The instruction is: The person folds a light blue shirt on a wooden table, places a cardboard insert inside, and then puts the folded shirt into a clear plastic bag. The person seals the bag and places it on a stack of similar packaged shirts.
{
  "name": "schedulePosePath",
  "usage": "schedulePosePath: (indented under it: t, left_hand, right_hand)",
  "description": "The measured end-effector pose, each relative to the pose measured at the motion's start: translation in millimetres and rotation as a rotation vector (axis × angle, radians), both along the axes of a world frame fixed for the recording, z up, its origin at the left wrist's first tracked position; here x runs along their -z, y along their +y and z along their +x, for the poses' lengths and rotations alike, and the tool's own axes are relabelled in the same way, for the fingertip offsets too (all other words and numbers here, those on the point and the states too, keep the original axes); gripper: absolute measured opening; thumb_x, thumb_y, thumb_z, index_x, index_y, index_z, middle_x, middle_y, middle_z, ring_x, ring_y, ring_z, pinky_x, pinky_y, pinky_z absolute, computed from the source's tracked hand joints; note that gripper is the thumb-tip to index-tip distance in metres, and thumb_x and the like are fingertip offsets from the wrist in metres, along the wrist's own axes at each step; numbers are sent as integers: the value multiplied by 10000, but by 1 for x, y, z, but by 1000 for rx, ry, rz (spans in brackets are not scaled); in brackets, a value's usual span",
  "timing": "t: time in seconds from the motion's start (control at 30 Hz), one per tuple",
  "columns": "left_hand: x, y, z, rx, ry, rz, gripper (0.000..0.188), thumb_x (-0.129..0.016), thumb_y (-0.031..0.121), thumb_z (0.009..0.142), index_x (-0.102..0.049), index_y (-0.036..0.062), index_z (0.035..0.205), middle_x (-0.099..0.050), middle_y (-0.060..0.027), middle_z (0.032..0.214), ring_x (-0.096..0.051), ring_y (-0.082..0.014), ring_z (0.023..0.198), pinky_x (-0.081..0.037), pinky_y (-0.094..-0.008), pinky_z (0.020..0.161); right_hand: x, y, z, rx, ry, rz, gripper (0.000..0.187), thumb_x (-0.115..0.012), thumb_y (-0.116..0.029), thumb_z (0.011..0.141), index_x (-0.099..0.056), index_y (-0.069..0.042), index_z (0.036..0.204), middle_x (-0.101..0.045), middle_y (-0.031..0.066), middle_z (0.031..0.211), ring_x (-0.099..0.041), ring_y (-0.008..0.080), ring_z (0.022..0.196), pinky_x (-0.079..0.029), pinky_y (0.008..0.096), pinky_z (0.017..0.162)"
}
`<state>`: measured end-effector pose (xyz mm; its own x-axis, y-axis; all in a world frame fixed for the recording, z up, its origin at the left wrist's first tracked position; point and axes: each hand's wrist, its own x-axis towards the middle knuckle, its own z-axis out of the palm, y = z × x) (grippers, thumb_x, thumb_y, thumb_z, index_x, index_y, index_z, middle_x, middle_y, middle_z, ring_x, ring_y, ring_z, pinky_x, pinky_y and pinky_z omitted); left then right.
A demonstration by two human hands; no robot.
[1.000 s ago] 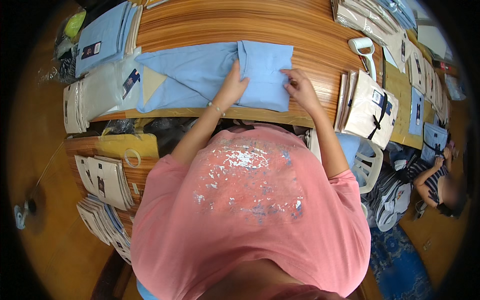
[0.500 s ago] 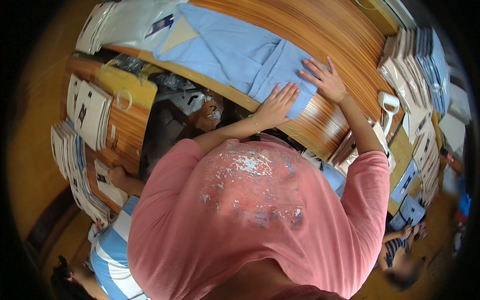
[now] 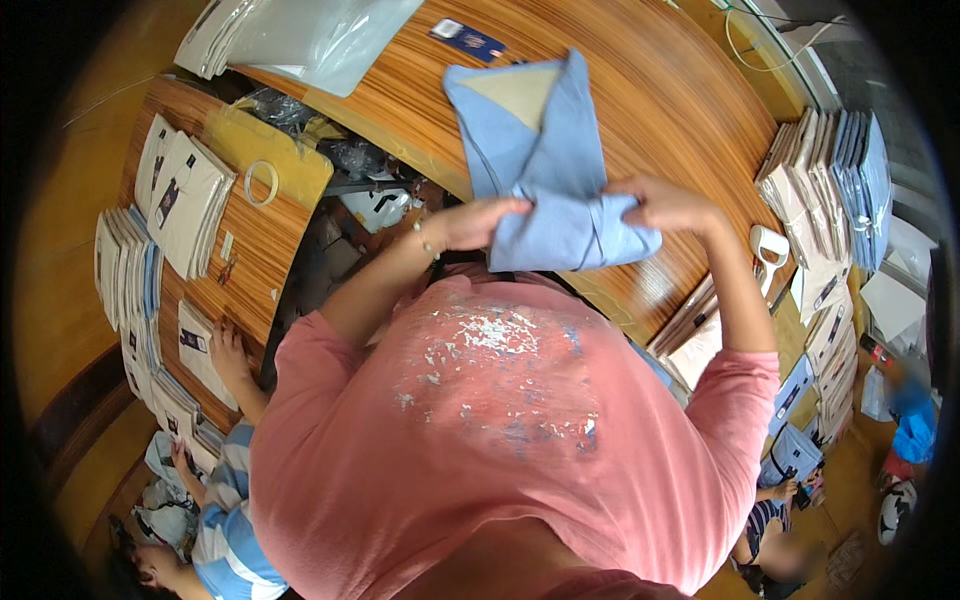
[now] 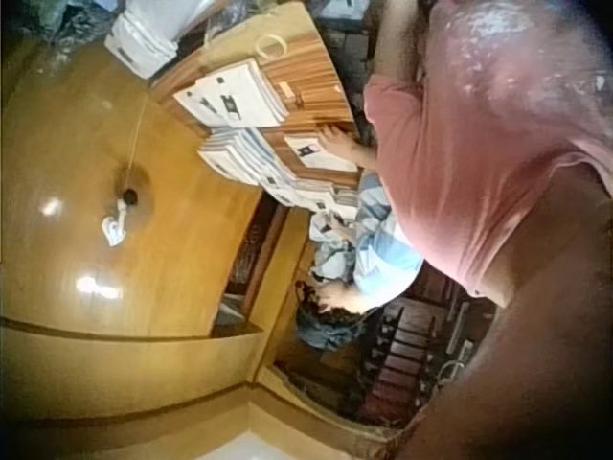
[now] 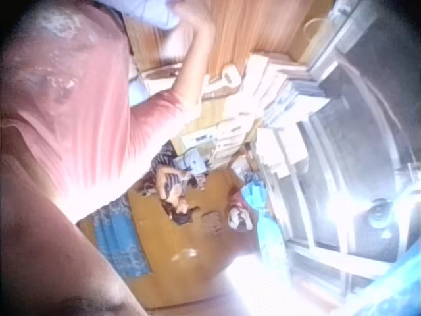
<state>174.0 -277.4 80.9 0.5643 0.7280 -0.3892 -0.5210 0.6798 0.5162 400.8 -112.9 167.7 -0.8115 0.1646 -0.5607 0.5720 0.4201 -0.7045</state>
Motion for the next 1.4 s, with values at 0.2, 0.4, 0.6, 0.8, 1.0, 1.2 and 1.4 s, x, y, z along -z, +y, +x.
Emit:
schedulePosePath:
  t: [0.2,0.4,0.6,0.8,1.0,1.2,1.4]
  left_hand:
    - [22,108,-43,-292,725,233,453,-455,291,937,-461,-54,1232,-567,-124,1181,-551,-195,1064,-435,-325,927]
    - [56,122,-67,-384,975,324,406,-537,250,886,-509,-29,1179,-629,-135,958,-594,-189,757,-494,-305,706]
    - [49,138,-61,-472,1242,560,227,-531,134,863,-609,-5,1024,-594,-153,691,-581,-205,612,-457,-337,588]
    - [74,142,-84,-422,1127,501,230,-547,88,852,-580,6,1064,-596,-156,694,-600,-210,628,-459,-334,589]
    - [61,146,-78,-426,1093,436,159,-516,68,873,-535,-7,1012,-603,-174,736,-613,-228,636,-472,-365,600]
    - [83,150,-84,-520,1261,515,90,-527,77,875,-502,-8,886,-590,-165,699,-592,-242,616,-454,-344,574]
    - [84,154,-85,-477,1173,393,73,-503,57,871,-491,-7,839,-555,-108,635,-516,-161,554,-420,-314,527]
  right_hand:
    - [79,69,-14,594,149,479,513,-663,-209,718,-537,40,1149,-634,186,1014,-611,263,922,-466,348,819]
    - [116,62,-9,1178,76,249,360,-729,-281,751,-569,0,908,-613,73,713,-561,144,580,-451,266,542]
    - [106,63,-11,1308,253,-182,223,-698,-252,799,-545,-142,680,-526,-53,650,-452,30,515,-371,211,468]
    - [107,69,-26,1266,320,-80,124,-646,-163,817,-639,-54,760,-556,-40,645,-449,48,517,-345,211,464]
    - [135,78,-31,1455,576,-278,141,-634,-120,808,-690,2,852,-641,30,750,-552,87,624,-437,228,580]
    - [149,87,-33,1477,553,-352,147,-654,-90,785,-695,10,884,-666,59,794,-594,113,686,-467,239,652]
    - [145,87,-40,1472,553,-376,182,-666,-74,775,-689,10,934,-669,69,816,-603,120,687,-484,247,645]
